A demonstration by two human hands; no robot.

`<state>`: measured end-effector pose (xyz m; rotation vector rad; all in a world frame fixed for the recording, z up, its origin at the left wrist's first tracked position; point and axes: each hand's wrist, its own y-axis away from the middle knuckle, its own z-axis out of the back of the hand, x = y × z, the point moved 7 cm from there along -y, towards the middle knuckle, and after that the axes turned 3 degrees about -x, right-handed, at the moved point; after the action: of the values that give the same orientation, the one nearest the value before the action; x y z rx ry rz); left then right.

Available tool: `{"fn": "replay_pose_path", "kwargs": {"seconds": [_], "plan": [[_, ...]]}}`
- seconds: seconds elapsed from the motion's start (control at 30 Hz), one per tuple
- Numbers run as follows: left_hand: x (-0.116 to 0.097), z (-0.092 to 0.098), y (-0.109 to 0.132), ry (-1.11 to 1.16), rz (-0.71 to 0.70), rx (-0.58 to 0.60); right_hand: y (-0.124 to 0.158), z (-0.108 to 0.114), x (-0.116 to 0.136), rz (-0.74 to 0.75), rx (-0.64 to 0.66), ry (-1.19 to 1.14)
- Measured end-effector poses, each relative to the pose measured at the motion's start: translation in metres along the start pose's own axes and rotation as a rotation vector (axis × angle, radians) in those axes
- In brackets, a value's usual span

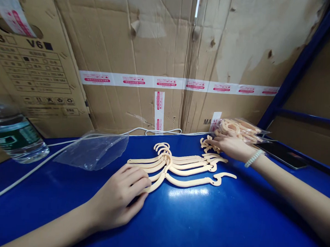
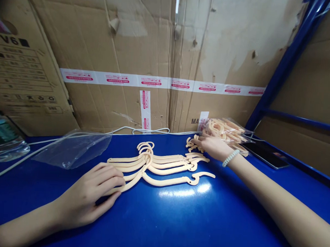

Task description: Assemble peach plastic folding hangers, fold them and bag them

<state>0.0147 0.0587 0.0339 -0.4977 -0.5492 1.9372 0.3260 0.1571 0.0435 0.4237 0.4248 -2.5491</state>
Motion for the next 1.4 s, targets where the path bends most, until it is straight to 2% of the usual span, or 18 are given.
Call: {"fn": "replay_pose_path", "kwargs": {"seconds": [0.13, 0.3, 0.4, 0.5, 0.63, 0.77, 0.87, 0.93, 1.1, 1.3, 1.4], "plan": [[0.001, 0.0, 0.001, -0.012, 0.009, 0.009, -0.018, 0.0, 0.009, 0.025, 0.091, -0.051], [0.002, 0.001, 0.0, -0.011, 0.019, -0.001, -0.055, -0.008, 0.012, -0.011, 0.163, -0.139], [0.002, 0.001, -0.001, -0.02, 0.019, -0.004, -0.074, -0.014, 0.012, -0.07, 0.15, -0.191], [0.001, 0.001, -0.001, -0.035, 0.019, 0.006, -0.081, -0.012, 0.014, -0.129, 0.094, -0.241], [-0.001, 0.003, -0.002, -0.051, 0.009, 0.008, -0.064, 0.012, 0.036, -0.133, -0.022, -0.331], [-0.004, 0.002, -0.004, -0.08, -0.006, 0.023, -0.027, 0.042, 0.088, -0.024, -0.056, -0.438], [-0.004, 0.002, -0.004, -0.11, -0.021, 0.022, -0.005, 0.048, 0.125, 0.083, -0.014, -0.534], [-0.004, 0.002, -0.004, -0.145, -0.04, 0.006, 0.002, 0.041, 0.137, 0.104, 0.022, -0.532], [-0.003, -0.001, -0.004, -0.229, -0.058, 0.034, 0.003, 0.018, 0.132, 0.054, 0.058, -0.536], [-0.001, 0.0, -0.003, -0.159, 0.003, 0.054, 0.006, 0.015, 0.119, 0.038, -0.016, -0.477], [-0.001, -0.001, -0.002, -0.148, 0.016, 0.058, 0.007, 0.011, 0.118, 0.023, 0.011, -0.458]]}}
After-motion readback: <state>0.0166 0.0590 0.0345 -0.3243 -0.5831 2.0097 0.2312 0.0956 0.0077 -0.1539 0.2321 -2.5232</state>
